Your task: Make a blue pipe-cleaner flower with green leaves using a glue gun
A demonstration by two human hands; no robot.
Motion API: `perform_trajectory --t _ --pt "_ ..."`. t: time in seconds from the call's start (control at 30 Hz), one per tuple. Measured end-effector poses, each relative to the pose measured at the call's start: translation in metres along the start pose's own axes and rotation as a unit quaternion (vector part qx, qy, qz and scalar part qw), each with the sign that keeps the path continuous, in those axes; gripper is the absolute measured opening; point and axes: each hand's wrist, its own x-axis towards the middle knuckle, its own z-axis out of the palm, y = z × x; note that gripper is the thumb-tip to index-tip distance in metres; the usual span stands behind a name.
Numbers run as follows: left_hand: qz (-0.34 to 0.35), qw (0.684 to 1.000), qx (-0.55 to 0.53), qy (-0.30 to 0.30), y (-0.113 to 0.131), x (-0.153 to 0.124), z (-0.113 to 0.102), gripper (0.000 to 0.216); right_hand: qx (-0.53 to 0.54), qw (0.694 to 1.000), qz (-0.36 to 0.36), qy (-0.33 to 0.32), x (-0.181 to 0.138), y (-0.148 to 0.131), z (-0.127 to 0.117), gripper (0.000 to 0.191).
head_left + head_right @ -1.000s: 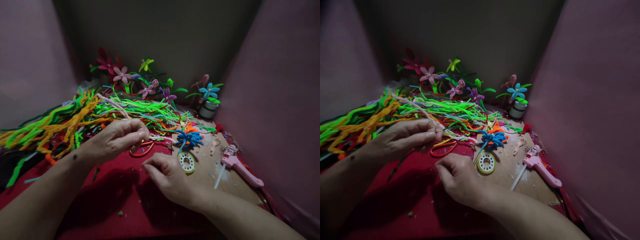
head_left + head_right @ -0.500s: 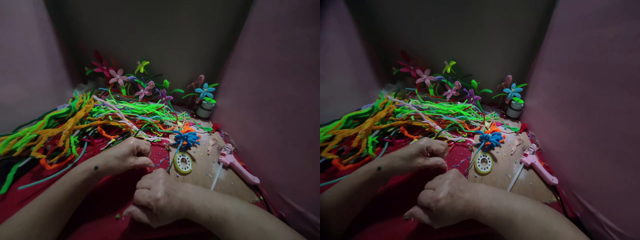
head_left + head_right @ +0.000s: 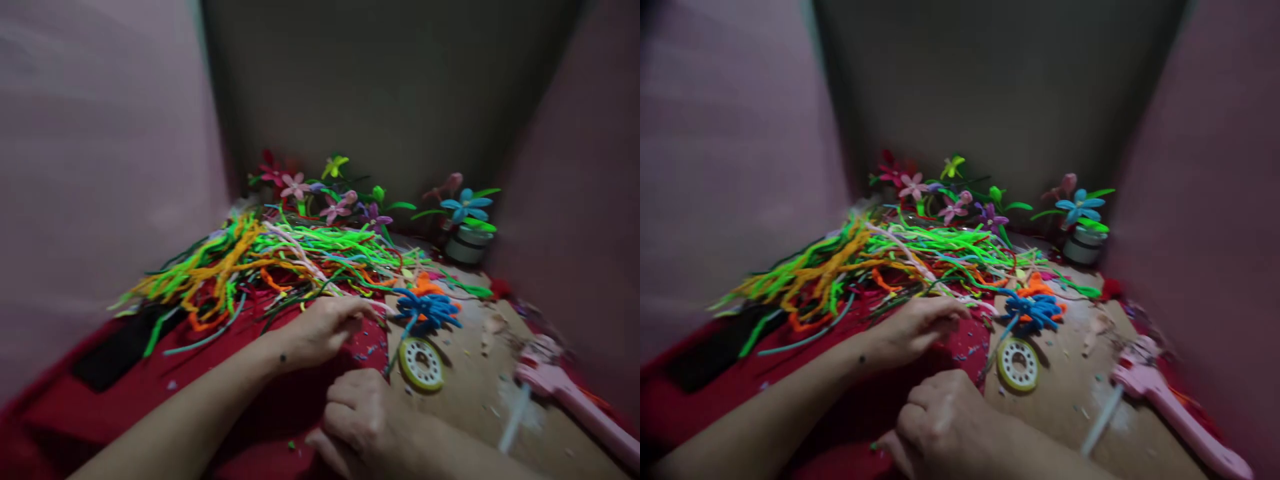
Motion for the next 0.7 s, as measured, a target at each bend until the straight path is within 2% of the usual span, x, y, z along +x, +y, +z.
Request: perform_trajectory --t 0.1,0.2,0.27,0.33,0.4,0.43,0.5,0.53,0.57,0.63,0.7 --pt "0.046 0.999 -0.002 -0.023 0.008 -0.004 -0.008 0.02 -0.003 1.0 -0.01 0.009 0.0 0.001 0.003 0.034" --pt "0.027 0.999 -0.027 -0.039 0.021 -0.015 -0.027 0.018 -0.009 1.0 -0.025 0.014 0.0 0.002 0.005 0.037" --pt "0.011 0.999 -0.018 -0.025 0.025 -0.025 -0.05 0.019 -0.011 0.999 -0.036 0.017 0.0 0.004 0.007 0.04" --pt "-0.05 0.998 0.009 0.039 0.02 -0.035 -0.081 0.018 -0.004 0.999 -0.041 0.02 -0.001 0.005 0.01 0.043" --pt "-0.142 0.979 0.039 0.141 0.005 -0.043 -0.119 0.019 0.008 0.998 -0.044 0.034 -0.002 0.007 0.013 0.046" --pt "-0.182 0.959 0.077 0.201 -0.006 -0.046 -0.139 0.02 0.01 0.998 -0.042 0.038 -0.003 0.008 0.015 0.047" --pt "-0.274 0.906 0.189 0.261 -0.031 -0.051 -0.176 0.026 0.008 0.998 -0.05 0.045 -0.005 0.009 0.018 0.048" --pt "-0.318 0.877 0.249 0.262 -0.044 -0.054 -0.19 0.029 0.004 0.997 -0.055 0.047 -0.006 0.01 0.019 0.048" --pt "-0.354 0.851 0.307 0.238 -0.056 -0.056 -0.202 0.03 -0.002 0.997 -0.057 0.044 -0.006 0.01 0.019 0.049" --pt "-0.38 0.837 0.333 0.212 -0.076 -0.06 -0.213 0.027 -0.013 0.998 -0.052 0.033 -0.008 0.011 0.02 0.05" --pt "-0.395 0.828 0.347 0.195 -0.09 -0.062 -0.213 0.024 -0.02 0.999 -0.039 0.023 -0.01 0.012 0.021 0.05"
